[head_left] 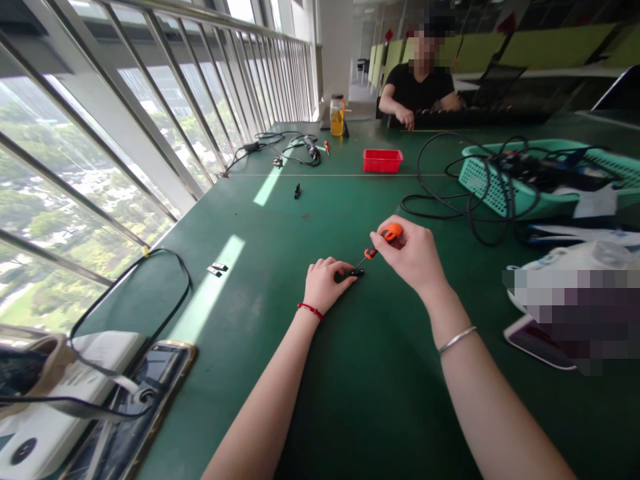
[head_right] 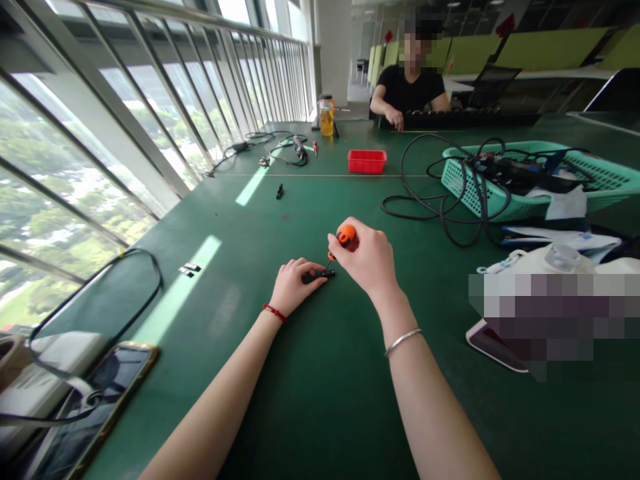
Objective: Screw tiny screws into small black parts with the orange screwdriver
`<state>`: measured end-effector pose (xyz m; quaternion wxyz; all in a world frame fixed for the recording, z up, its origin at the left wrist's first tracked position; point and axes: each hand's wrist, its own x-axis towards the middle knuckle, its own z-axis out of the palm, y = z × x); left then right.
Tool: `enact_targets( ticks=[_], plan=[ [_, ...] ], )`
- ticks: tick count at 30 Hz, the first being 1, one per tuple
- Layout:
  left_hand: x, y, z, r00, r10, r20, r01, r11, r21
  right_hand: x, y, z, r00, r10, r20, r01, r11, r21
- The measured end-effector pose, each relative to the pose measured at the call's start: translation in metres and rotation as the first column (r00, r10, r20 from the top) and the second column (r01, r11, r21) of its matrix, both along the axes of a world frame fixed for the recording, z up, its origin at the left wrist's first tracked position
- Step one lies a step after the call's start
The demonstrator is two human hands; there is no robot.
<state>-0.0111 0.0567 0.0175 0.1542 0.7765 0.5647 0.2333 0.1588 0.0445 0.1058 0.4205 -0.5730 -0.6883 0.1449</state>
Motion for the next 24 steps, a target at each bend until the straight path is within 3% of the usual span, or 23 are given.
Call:
enact_targets(
  ticks=[24],
  plan=[
    [-0.0009,0.0027,0.0011,1.0,-0.01,-0.021,0.01,1.0,-0.03,0.0022,0.0021,-0.0012,1.0,0.015,0.004,-0.015,0.999,-0.035]
  ],
)
